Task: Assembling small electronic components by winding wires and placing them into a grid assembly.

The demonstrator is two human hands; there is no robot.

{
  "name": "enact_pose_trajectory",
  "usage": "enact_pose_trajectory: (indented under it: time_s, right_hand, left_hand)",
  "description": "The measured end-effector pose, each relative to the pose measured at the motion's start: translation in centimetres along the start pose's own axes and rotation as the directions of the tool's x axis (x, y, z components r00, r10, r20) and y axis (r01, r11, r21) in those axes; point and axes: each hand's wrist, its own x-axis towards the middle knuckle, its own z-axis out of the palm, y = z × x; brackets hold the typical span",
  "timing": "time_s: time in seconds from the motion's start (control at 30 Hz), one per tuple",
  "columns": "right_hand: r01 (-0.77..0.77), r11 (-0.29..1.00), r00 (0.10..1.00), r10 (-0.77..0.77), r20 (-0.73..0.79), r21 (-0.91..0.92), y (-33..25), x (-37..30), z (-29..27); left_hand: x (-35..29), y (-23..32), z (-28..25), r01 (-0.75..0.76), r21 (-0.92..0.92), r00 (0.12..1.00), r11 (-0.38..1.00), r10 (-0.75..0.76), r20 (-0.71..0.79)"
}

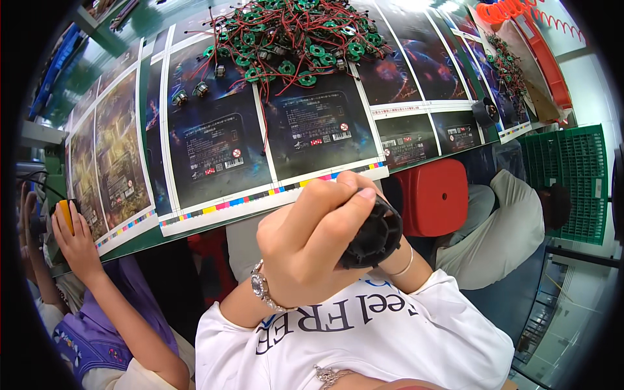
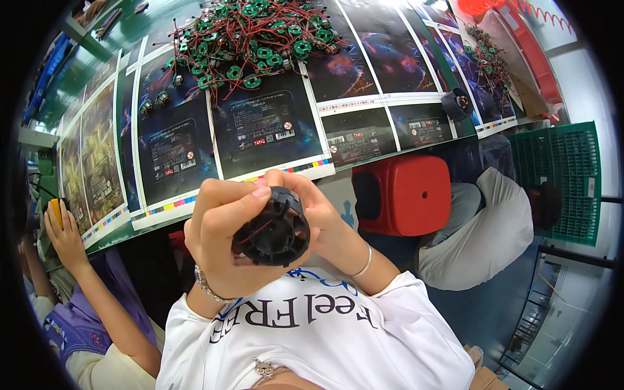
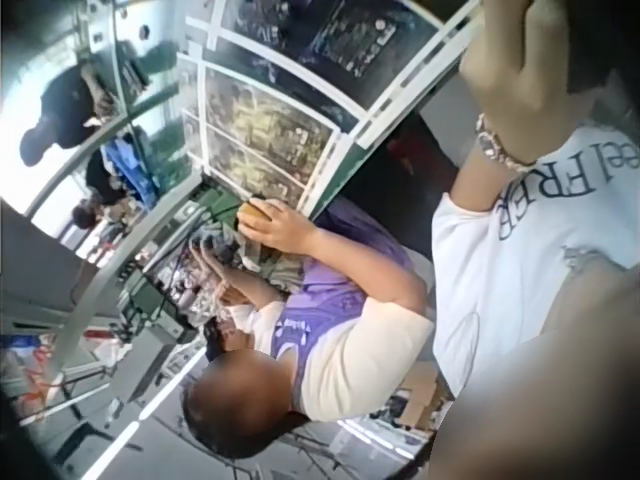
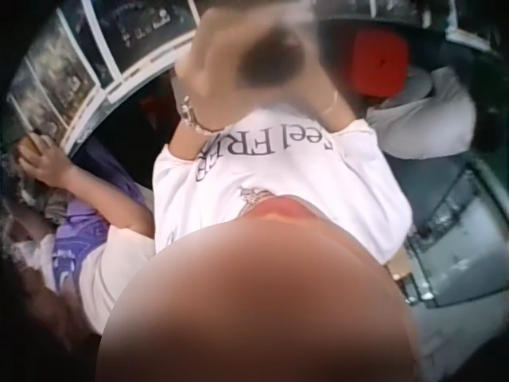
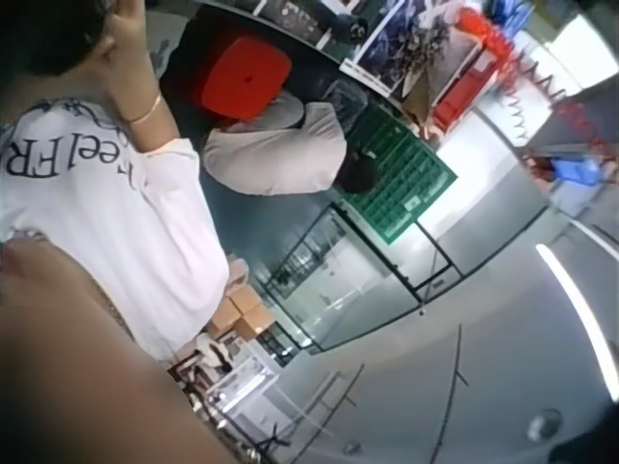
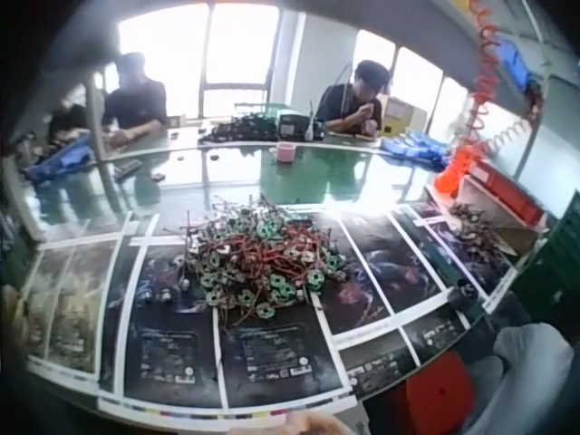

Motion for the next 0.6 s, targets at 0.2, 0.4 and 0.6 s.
enact_pose_trajectory:
  time_s: [0.2, 0.4, 0.6]
  right_hand:
    - [0.271, 0.81, 0.954, -0.297, 0.033, -0.52, -1.8, -0.4, 2.7]
    - [0.382, -0.533, 0.718, -0.344, 0.605, -0.755, -5.1, -0.5, 3.6]
    - [0.317, -0.802, 0.636, -0.217, 0.741, -0.507, -5.0, -1.5, 4.1]
  left_hand:
    - [0.1, -0.1, -1.1, 0.031, -0.065, 1.0, 0.997, -0.03, 0.006]
    - [0.0, 0.1, -2.3, 0.13, 0.22, 0.971, 0.967, -0.17, 0.17]
    - [-1.2, -2.1, -1.8, 0.046, 0.39, 0.964, 0.92, -0.143, 0.225]
